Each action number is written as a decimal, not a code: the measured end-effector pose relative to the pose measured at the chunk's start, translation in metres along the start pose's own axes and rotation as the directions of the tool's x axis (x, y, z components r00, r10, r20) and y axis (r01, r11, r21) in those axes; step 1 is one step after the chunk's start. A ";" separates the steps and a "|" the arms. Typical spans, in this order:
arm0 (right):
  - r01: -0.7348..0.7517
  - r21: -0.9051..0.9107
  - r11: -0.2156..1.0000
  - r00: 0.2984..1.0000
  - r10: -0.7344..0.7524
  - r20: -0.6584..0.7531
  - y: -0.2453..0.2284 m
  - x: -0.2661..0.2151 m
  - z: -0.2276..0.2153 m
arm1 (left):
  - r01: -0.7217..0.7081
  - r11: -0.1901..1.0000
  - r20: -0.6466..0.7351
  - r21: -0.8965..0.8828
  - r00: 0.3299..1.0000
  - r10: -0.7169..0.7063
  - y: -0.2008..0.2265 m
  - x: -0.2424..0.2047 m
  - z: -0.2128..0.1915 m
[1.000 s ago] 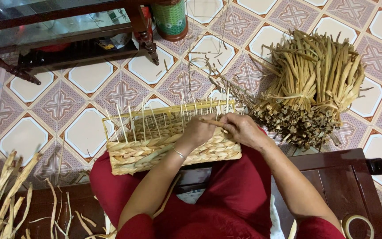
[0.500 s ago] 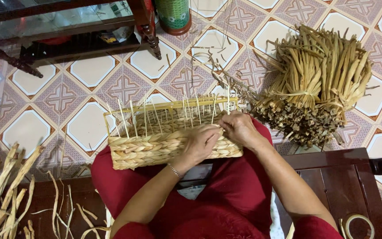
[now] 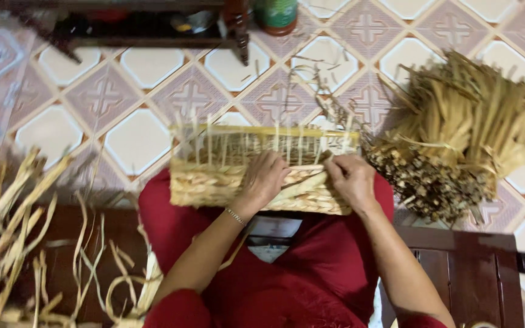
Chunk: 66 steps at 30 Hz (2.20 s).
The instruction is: The person weaves dried plant fibers around a wire frame by hand to form a basket, occasionally using shears to trim excess material. They finish the basket by wrapping additional fibers around the top edge and securing them into the weave.
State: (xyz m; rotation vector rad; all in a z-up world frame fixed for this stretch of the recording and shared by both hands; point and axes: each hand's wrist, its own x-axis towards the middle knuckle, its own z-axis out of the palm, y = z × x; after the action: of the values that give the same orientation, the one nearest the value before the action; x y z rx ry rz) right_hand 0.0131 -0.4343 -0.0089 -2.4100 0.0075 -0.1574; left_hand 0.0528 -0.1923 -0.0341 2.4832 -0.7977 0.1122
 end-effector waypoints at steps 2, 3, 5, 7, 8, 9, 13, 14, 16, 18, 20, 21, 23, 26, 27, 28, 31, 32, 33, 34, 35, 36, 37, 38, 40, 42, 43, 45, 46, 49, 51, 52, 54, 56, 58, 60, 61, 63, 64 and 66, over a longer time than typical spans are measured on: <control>0.134 0.050 0.990 0.988 -0.130 -0.081 -0.005 -0.004 -0.006 | -0.042 0.998 -0.112 -0.049 0.993 0.037 0.001 -0.014 -0.013; 0.250 0.094 0.964 0.955 -0.229 -0.191 -0.008 -0.004 -0.006 | -0.121 0.989 -0.216 -0.085 0.971 0.100 0.001 -0.023 -0.020; 0.177 0.187 0.966 0.975 -0.147 -0.165 0.016 -0.008 0.004 | -0.108 0.994 -0.340 -0.033 0.936 0.090 -0.005 -0.046 -0.049; 0.088 0.267 0.960 0.992 -0.060 -0.113 0.038 -0.007 0.011 | -0.081 0.996 -0.451 0.024 0.888 0.084 -0.021 -0.078 -0.076; 0.143 0.237 0.961 0.985 -0.116 -0.124 0.049 -0.006 0.012 | 0.044 0.994 -0.496 0.095 0.868 0.009 -0.033 -0.099 -0.088; 0.197 0.208 0.958 0.975 -0.170 -0.144 0.059 -0.004 0.012 | 0.162 0.974 -0.542 0.159 0.839 -0.051 -0.044 -0.119 -0.101; 0.156 0.281 0.947 0.988 -0.147 -0.052 0.086 0.005 0.015 | 0.539 0.842 -0.577 0.021 0.694 -0.430 -0.116 -0.241 -0.133; 0.150 0.346 0.926 0.989 -0.143 -0.045 0.096 0.007 0.018 | 0.671 0.729 -0.568 -0.138 0.549 -0.613 -0.132 -0.275 -0.137; 0.142 0.411 0.901 0.989 -0.147 -0.019 0.112 0.008 0.021 | 0.771 0.562 -0.524 -0.298 0.360 -0.772 -0.154 -0.332 -0.140; 0.118 0.457 0.881 0.992 -0.129 -0.009 0.125 0.008 0.021 | 0.849 0.201 -0.282 -0.489 0.065 -0.957 -0.168 -0.376 -0.137; 0.129 0.413 0.902 0.991 -0.134 -0.017 0.107 0.008 0.016 | 0.894 0.172 -0.290 -0.413 0.049 -0.956 -0.193 -0.409 -0.112; 0.133 0.366 0.921 0.991 -0.129 -0.037 0.100 0.007 0.013 | 0.933 0.151 -0.296 -0.327 0.051 -0.954 -0.206 -0.425 -0.099; 0.077 0.341 0.937 0.997 -0.079 -0.010 0.076 0.002 0.007 | 0.928 0.142 -0.269 -0.344 0.047 -0.962 -0.214 -0.426 -0.075; 0.085 0.336 0.938 0.996 -0.090 0.000 0.092 0.007 0.005 | 0.941 0.202 -0.155 -0.270 0.164 -0.974 -0.193 -0.402 -0.064; 0.150 0.366 0.918 0.988 -0.155 -0.015 0.106 0.009 0.007 | 0.943 0.280 -0.065 -0.182 0.272 -0.960 -0.179 -0.390 -0.067; 0.150 0.360 0.921 0.987 -0.158 -0.007 0.109 0.009 0.005 | 0.943 0.273 -0.060 -0.188 0.266 -0.962 -0.172 -0.380 -0.064; 0.233 0.319 0.919 0.970 -0.242 -0.012 0.112 0.010 0.007 | 0.949 0.158 0.250 0.271 0.089 -0.964 -0.152 -0.358 -0.070; 0.199 0.313 0.929 0.979 -0.204 -0.016 0.109 0.009 0.007 | 0.938 0.161 0.281 0.307 0.072 -0.957 -0.142 -0.355 -0.077; 0.165 0.309 0.937 0.986 -0.165 -0.027 0.106 0.008 0.008 | 0.924 0.169 0.308 0.343 0.060 -0.950 -0.134 -0.349 -0.086; 0.168 0.311 0.935 0.986 -0.166 -0.032 0.104 0.009 0.008 | 0.923 0.171 0.303 0.344 0.064 -0.951 -0.152 -0.364 -0.071; 0.175 0.294 0.940 0.985 -0.171 -0.038 0.102 0.008 0.007 | 0.950 0.118 0.316 0.289 0.022 -0.948 -0.169 -0.379 -0.056; 0.181 0.276 0.944 0.983 -0.176 -0.044 0.101 0.007 0.007 | 0.970 0.063 0.333 0.233 -0.019 -0.943 -0.187 -0.393 -0.040; 0.178 0.276 0.945 0.984 -0.173 -0.044 0.104 0.007 0.006 | 0.970 0.064 0.334 0.236 -0.019 -0.942 -0.176 -0.393 -0.055; 0.185 0.281 0.942 0.983 -0.181 -0.037 0.106 0.006 0.006 | 0.991 0.125 0.160 0.041 0.117 -0.980 -0.164 -0.392 -0.071; 0.192 0.297 0.935 0.981 -0.190 -0.036 0.111 0.006 0.010 | 0.966 0.221 -0.051 -0.133 0.216 -0.975 -0.147 -0.388 -0.102; 0.140 0.404 0.904 0.990 -0.139 -0.031 0.117 0.007 0.014 | 0.914 0.164 0.008 -0.372 0.179 -0.984 -0.137 -0.379 -0.132; 0.140 0.410 0.901 0.990 -0.138 -0.036 0.116 0.006 0.014 | 0.915 0.168 0.003 -0.368 0.182 -0.983 -0.139 -0.382 -0.135; 0.155 0.290 0.944 0.988 -0.151 -0.035 0.113 0.005 0.013 | 0.682 0.176 -0.011 -0.710 0.240 -0.971 -0.143 -0.387 -0.142; 0.156 0.295 0.943 0.988 -0.151 -0.040 0.112 0.005 0.014 | 0.683 0.183 -0.017 -0.707 0.242 -0.970 -0.138 -0.381 -0.156; 0.288 0.240 0.927 0.958 -0.282 -0.060 0.111 0.004 0.015 | 0.617 0.168 0.040 -0.769 0.308 -0.950 -0.122 -0.362 -0.188; 0.226 0.271 0.936 0.974 -0.213 -0.079 0.108 0.003 0.017 | 0.541 0.156 0.049 -0.827 0.346 -0.937 -0.112 -0.350 -0.200; 0.227 0.273 0.935 0.974 -0.212 -0.083 0.108 0.003 0.018 | 0.541 0.161 0.046 -0.826 0.348 -0.936 -0.110 -0.346 -0.203; 0.200 0.225 0.954 0.979 -0.185 -0.089 0.108 0.004 0.019 | 0.450 -0.010 0.154 -0.893 0.286 -0.946 -0.105 -0.339 -0.206; 0.208 0.247 0.947 0.978 -0.192 -0.085 0.104 0.002 0.018 | 0.636 0.073 0.085 -0.768 0.214 -0.973 -0.109 -0.339 -0.206; 0.212 0.264 0.941 0.977 -0.202 -0.065 0.104 0.001 0.015 | 0.793 0.110 0.009 -0.600 0.145 -0.989 -0.109 -0.345 -0.203; 0.213 0.372 0.903 0.977 -0.208 -0.053 0.106 0.002 0.015 | 0.908 0.176 -0.475 0.380 0.355 -0.805 -0.111 -0.352 -0.205; 0.214 0.374 0.903 0.976 -0.210 -0.051 0.115 0.005 0.017 | 0.909 0.173 -0.477 0.379 0.352 -0.805 -0.107 -0.354 -0.197; 0.245 0.381 0.891 0.968 -0.245 -0.048 0.133 0.009 0.019 | 0.782 0.195 -0.646 0.592 0.605 -0.465 -0.100 -0.358 -0.181; 0.244 0.380 0.892 0.968 -0.245 -0.047 0.134 0.009 0.019 | 0.782 0.196 -0.645 0.591 0.605 -0.467 -0.105 -0.353 -0.165; 0.261 0.379 0.888 0.964 -0.258 -0.061 0.135 0.008 0.021 | 0.835 0.288 0.038 0.469 0.307 -0.951 -0.111 -0.346 -0.133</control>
State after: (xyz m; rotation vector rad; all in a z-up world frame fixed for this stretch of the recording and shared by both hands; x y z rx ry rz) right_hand 0.0289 -0.5218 -0.1135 -2.0062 -0.3165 -0.2674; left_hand -0.1591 0.1317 -0.0502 2.9412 0.7941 -0.6416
